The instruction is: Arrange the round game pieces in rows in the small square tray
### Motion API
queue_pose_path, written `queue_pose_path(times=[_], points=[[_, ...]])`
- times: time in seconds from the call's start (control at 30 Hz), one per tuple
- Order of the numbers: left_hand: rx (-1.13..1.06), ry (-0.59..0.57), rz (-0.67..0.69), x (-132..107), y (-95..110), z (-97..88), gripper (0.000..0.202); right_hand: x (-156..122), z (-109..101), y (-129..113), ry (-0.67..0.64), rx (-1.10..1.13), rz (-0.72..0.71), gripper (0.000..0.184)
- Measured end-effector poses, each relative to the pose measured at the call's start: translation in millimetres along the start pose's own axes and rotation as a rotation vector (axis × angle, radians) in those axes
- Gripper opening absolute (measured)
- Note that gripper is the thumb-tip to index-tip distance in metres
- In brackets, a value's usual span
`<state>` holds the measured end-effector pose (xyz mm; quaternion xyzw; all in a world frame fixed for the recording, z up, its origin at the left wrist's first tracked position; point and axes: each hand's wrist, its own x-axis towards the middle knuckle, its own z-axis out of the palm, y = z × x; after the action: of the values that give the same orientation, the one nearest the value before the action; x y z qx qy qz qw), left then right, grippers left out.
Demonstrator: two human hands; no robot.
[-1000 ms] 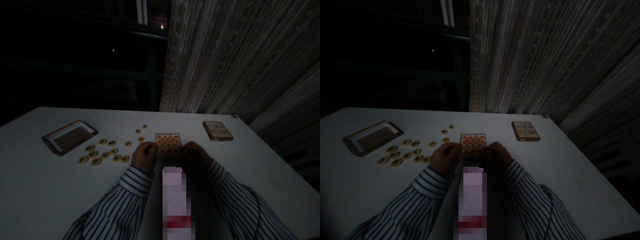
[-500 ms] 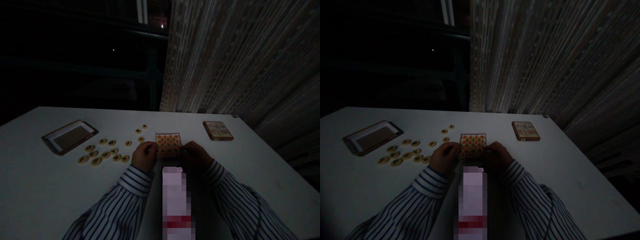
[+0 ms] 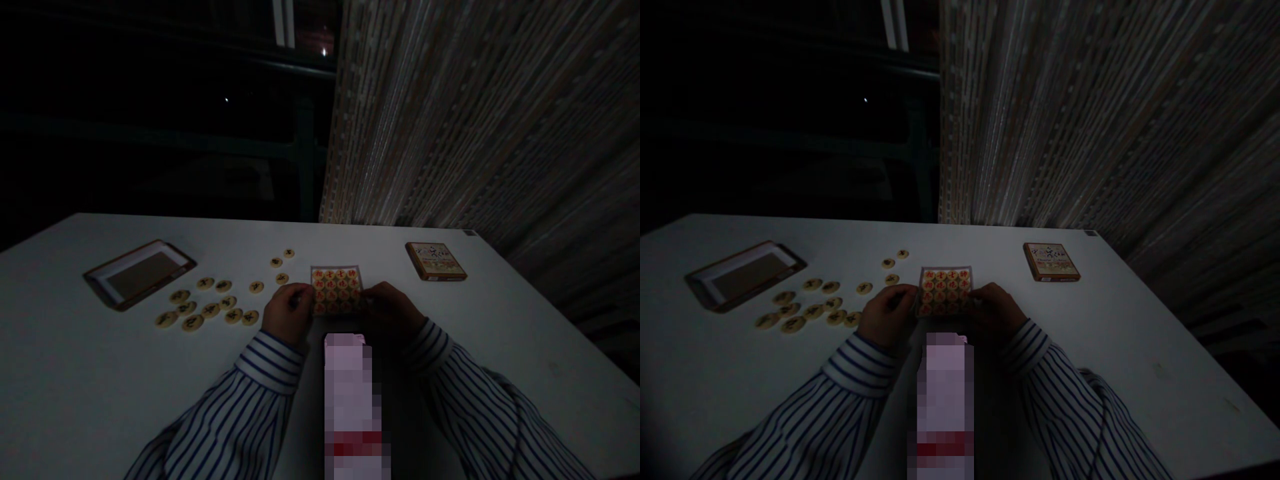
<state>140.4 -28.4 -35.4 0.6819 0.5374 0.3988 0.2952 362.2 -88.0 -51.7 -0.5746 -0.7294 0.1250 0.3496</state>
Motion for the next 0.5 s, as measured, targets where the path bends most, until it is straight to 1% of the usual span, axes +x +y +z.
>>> queue_pose_path(times=[0.13,0.27,0.37,0.5], points=[[-0.016,-0.03,-0.02,-0.6,-2.6,-1.5,0.031,-2.0,-3.4,3.1,-0.041,0.007,0.004,0.036],[-0.007,-0.062,-0.037,-1.7,-5.9,-2.1,0.033,-2.6,-3.2,0.6,-0.054,-0.048,0.06,0.047],[0.0,-0.069,-0.037,-3.3,-7.1,-1.5,0.033,-1.8,-1.0,-4.2,-0.051,-0.097,0.135,0.05],[0.023,-0.087,-0.023,-5.6,-5.8,-1.7,0.034,0.0,-0.5,-11.8,-0.057,-0.133,0.159,0.053]])
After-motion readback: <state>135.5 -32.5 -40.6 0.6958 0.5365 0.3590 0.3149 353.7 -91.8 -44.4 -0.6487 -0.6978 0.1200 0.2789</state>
